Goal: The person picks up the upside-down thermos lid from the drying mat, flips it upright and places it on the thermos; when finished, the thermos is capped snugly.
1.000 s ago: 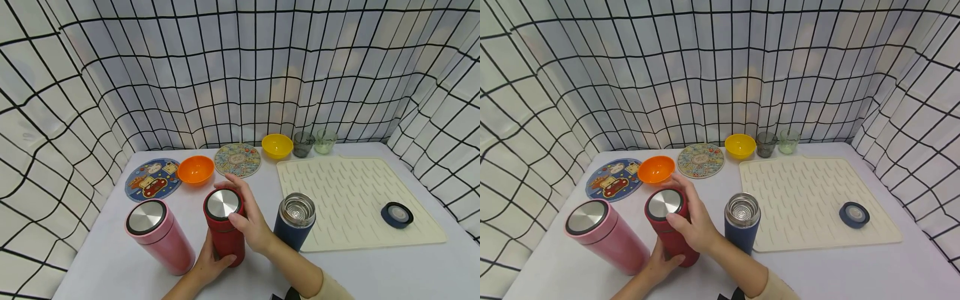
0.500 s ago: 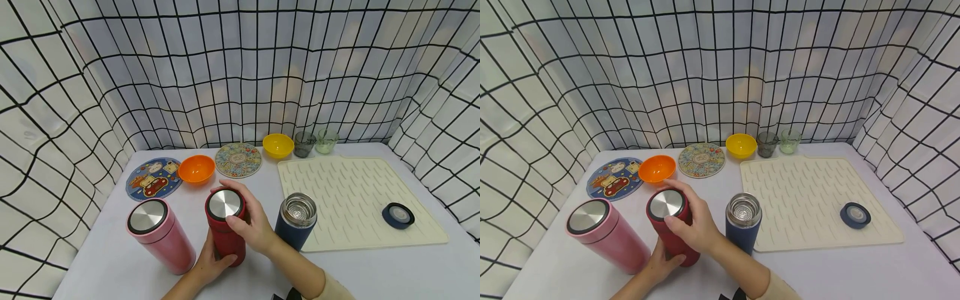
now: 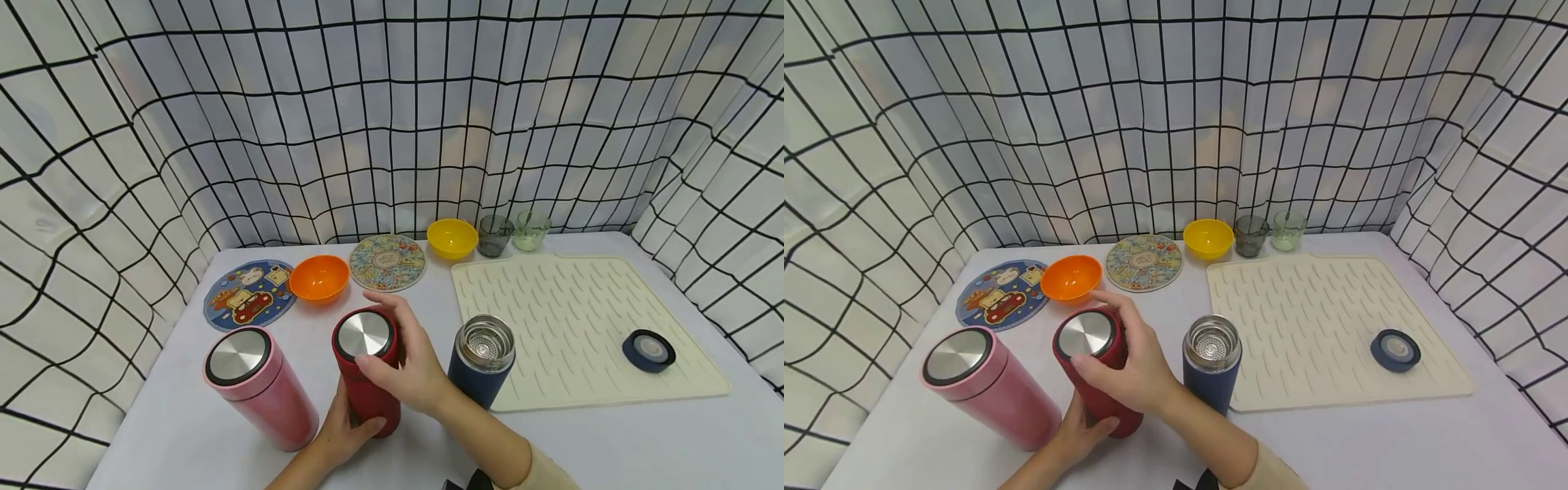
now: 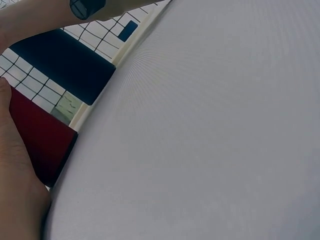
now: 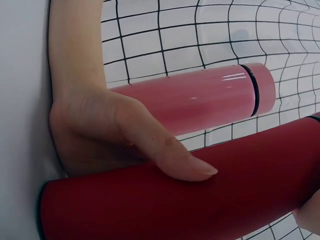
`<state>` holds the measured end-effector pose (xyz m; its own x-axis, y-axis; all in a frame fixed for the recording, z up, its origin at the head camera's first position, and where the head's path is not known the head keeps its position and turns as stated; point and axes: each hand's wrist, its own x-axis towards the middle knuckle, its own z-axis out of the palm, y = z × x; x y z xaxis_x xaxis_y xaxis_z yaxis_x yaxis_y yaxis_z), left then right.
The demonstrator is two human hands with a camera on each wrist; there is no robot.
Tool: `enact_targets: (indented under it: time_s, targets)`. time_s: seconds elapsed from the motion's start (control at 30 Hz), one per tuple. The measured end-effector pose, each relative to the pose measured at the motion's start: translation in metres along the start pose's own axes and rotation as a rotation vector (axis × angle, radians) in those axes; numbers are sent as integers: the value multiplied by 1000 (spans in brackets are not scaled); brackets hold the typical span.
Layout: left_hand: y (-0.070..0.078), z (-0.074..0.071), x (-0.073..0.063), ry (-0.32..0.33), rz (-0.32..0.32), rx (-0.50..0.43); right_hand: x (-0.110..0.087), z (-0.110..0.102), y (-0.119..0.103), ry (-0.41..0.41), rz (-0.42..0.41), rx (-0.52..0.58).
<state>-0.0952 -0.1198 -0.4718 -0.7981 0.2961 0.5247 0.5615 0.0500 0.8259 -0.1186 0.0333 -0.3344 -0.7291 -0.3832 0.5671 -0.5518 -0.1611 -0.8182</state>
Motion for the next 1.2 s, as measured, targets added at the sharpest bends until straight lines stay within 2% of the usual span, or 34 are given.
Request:
enact_targets:
  time_s: [0.1,0.17,0.3,0.4,0.57,0.63,0.8,1.03,1.2]
  targets:
    - [1,1,-1,-11,11,-8,-1,2,-3,53,28,-112]
    - [1,2,-1,-9,14,-9,0,2,-5,45,24,-160]
    - [2,2,-1,6,9,-5,1,-2,-5,-48,11,-55]
    - [2,2,-1,7,-9,-7,1,-3,-5,-48,23,38]
    - [2,2,-1,-10,-19,-26,0,0,-4,23,26,-25]
    - [1,2,-1,-6,-6,-18,1,0,-3,9,24,-29]
    - [1,2,0,11,14,4,2,-1,-1,-64,12,84]
    - [1,1,-1,1,18,1,-1,3,1,16,38,81]
    - [0,2,0,9,23,-3,1,1,2,-42,29,109]
